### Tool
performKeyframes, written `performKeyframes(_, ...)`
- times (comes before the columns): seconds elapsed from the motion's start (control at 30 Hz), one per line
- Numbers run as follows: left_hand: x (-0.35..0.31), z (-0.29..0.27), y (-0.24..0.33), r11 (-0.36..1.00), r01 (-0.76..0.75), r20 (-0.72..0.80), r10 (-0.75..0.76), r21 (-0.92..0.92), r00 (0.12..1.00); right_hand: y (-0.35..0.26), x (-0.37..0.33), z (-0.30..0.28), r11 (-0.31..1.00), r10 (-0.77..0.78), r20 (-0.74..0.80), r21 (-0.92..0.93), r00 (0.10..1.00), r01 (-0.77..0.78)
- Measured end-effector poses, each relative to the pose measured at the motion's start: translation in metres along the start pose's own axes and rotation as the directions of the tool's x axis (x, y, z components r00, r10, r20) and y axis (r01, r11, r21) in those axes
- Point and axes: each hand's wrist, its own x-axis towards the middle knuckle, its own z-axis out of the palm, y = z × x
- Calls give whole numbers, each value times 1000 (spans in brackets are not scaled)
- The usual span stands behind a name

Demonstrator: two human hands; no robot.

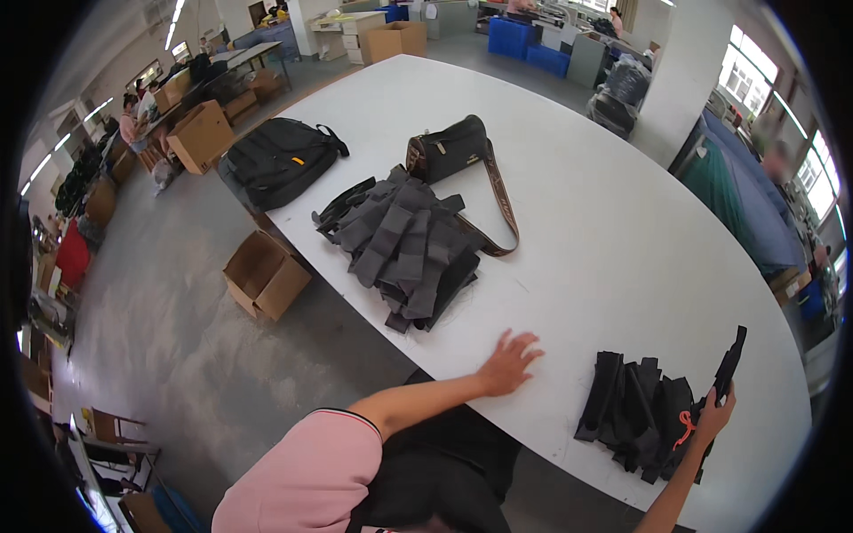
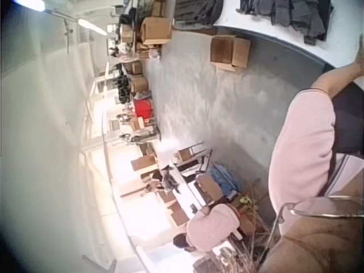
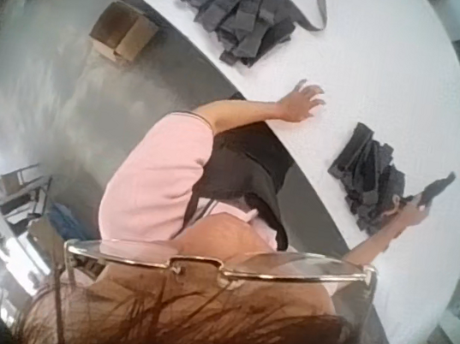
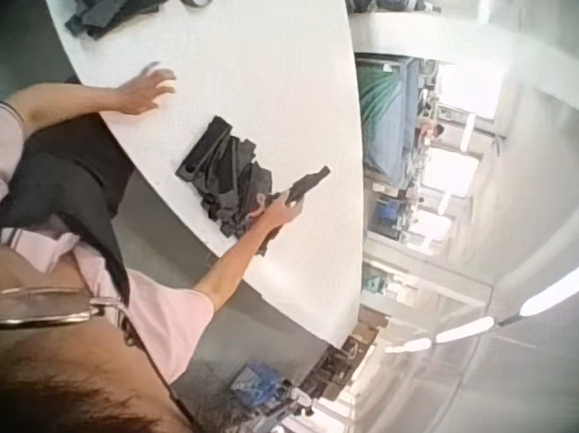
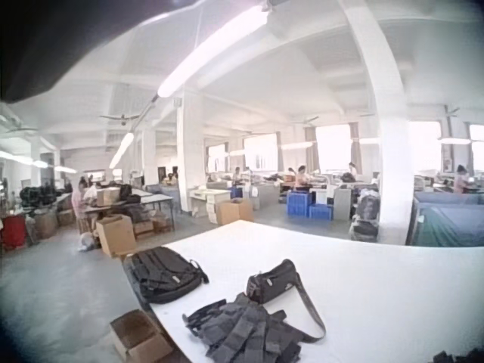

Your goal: Trimming loose threads from black fabric strips using small hand snips.

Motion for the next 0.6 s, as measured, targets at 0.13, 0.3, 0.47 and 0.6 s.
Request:
performKeyframes(0.13, -20, -56, -77, 930, 235, -88, -219, 283, 972, -69, -42, 8, 994, 41, 67, 95, 997, -48)
performKeyframes(0.3, -41, -51, -132, 948, 291, -151, -271, 130, 951, -109, -99, 21, 989, -31, 203, 146, 979, 1)
performKeyframes(0.47, -46, -66, -150, 918, 339, -197, -300, 207, 933, -136, -148, 32, 980, 24, 330, 180, 944, -89)
performKeyframes(0.6, -45, -91, -173, 835, 452, -223, -398, 313, 890, -152, -173, 37, 947, 66, 366, 269, 928, -174)
